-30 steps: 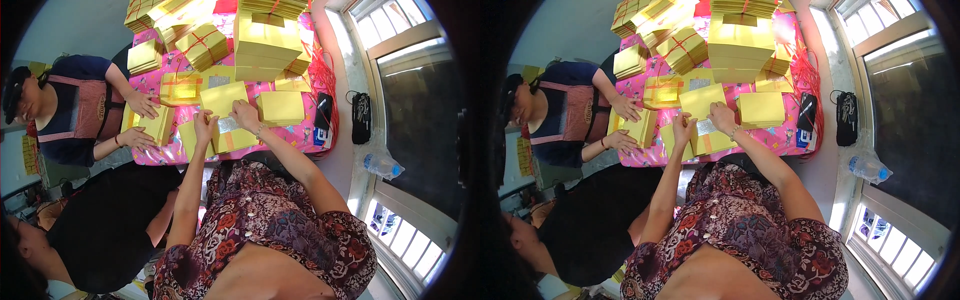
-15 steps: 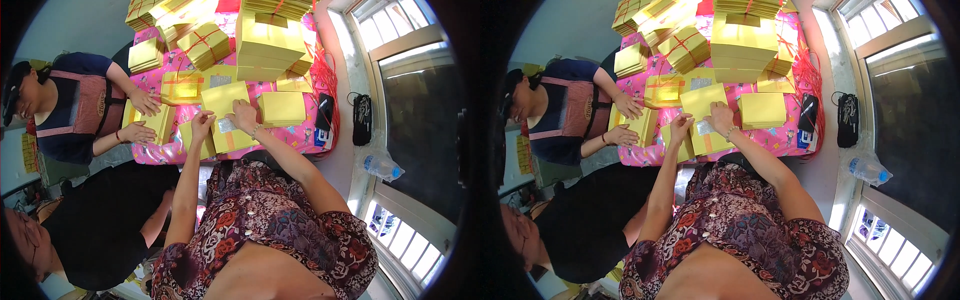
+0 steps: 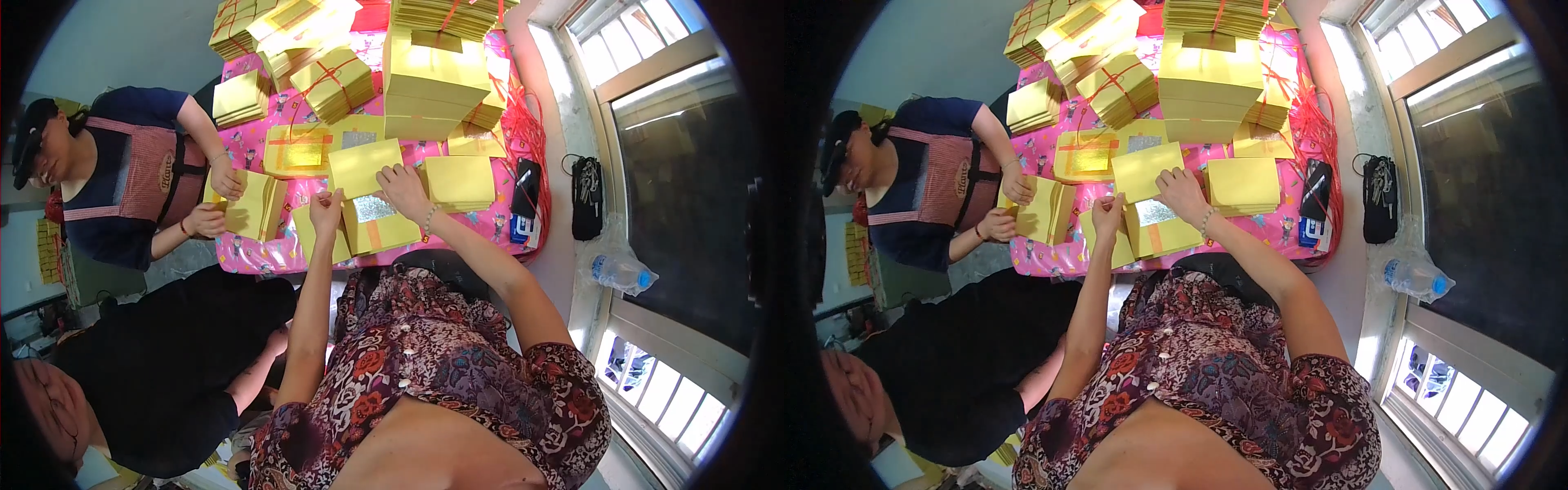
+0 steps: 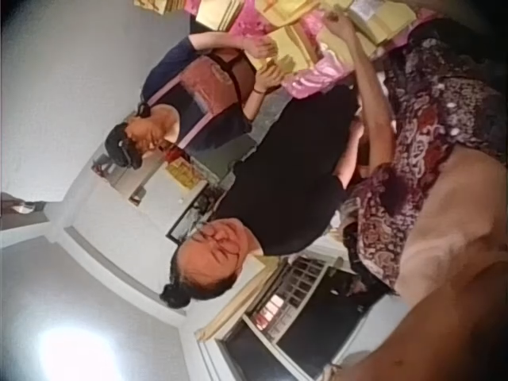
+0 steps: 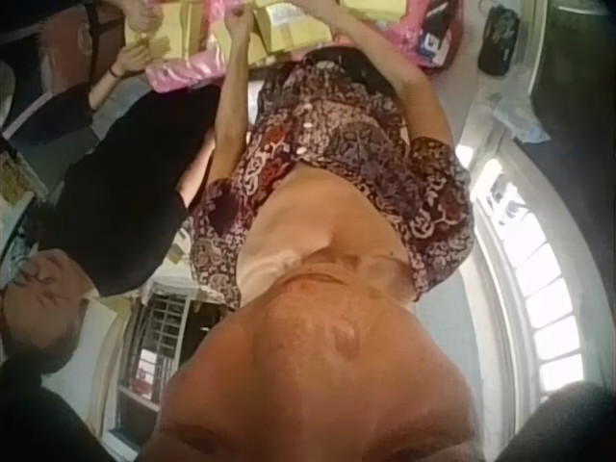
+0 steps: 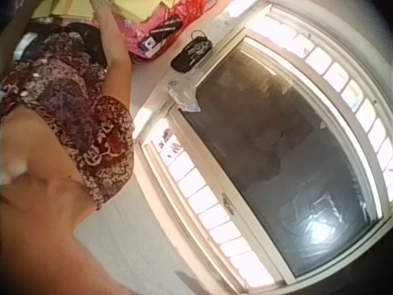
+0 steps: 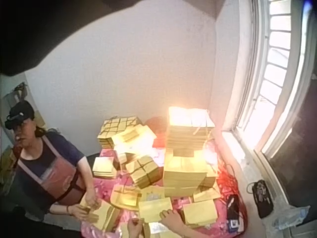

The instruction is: Folding and stacking yellow paper sheets into organized bundles and securing them with bands.

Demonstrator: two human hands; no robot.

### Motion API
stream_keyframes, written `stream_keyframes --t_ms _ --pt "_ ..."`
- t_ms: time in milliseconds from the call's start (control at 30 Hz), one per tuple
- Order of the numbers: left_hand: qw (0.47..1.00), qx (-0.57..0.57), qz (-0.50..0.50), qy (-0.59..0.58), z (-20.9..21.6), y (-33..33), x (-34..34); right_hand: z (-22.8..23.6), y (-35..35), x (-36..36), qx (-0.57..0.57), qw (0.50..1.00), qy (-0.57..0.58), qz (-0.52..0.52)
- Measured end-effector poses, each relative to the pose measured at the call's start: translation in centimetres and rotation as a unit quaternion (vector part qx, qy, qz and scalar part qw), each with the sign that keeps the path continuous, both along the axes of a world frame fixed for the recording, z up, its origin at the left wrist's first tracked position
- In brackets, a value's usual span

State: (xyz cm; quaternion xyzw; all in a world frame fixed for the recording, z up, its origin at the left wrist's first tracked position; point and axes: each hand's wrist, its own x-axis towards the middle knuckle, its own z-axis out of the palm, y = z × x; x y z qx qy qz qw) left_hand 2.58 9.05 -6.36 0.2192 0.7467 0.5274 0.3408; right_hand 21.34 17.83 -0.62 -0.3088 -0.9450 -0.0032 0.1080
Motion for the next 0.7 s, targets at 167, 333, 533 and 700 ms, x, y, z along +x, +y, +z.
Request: stream_keyframes --t_ms 167,333,533,700 --pt "0.975 0.041 0.023 -0.217 0.7 1.1 0.0 0.3 0.2 0.0 -0.039 0.999 -0.020 -0.013" --pt "0.977 0.090 0.032 -0.192 1.5 -0.3 -0.4 1.7 -0.9 0.2 -0.074 0.956 0.231 -0.162" --pt "0.972 0.136 0.002 -0.189 5.0 -0.7 2.8 0.9 0.7 5.5 -0.556 0.632 0.456 -0.289" --pt "0.960 0.135 -0.093 -0.228 8.5 -0.2 7.7 3.3 1.5 11.3 -0.562 0.626 0.458 -0.286"
